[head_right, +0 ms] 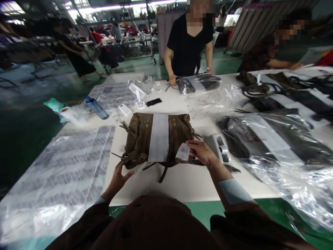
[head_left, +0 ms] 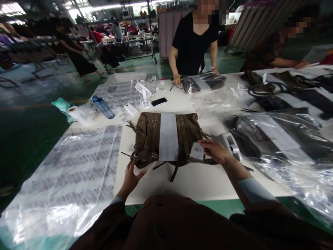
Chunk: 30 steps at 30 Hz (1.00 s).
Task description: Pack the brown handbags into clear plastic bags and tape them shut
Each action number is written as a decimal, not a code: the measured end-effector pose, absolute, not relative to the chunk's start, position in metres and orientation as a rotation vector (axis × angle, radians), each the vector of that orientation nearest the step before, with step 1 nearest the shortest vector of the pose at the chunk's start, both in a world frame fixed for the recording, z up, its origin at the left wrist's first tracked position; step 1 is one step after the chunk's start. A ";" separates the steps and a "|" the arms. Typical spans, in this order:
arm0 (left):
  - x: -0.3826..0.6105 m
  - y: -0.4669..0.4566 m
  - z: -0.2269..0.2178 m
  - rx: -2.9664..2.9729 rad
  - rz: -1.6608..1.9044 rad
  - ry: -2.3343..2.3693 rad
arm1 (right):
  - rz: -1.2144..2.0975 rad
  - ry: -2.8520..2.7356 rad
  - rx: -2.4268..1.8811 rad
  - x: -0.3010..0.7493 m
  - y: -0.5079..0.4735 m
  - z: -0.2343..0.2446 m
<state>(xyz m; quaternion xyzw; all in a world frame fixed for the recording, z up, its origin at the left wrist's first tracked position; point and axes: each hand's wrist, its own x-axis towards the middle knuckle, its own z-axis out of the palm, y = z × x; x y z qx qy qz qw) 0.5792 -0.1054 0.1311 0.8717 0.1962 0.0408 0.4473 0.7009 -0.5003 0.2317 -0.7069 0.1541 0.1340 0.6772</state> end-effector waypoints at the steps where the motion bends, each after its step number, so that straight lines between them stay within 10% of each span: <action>1: 0.579 -0.108 0.126 2.225 0.073 0.421 | 0.307 0.333 -1.601 0.712 -0.491 0.225; 12: 0.583 -0.137 0.136 2.686 0.030 0.397 | 0.133 0.295 -2.060 0.737 -0.451 0.187; 19: 0.583 -0.130 0.167 1.963 -0.109 0.506 | -0.125 0.278 -2.983 0.734 -0.456 0.189; 30: 0.577 -0.135 0.215 0.795 -0.328 0.658 | 0.363 -0.259 -2.675 0.702 -0.449 0.186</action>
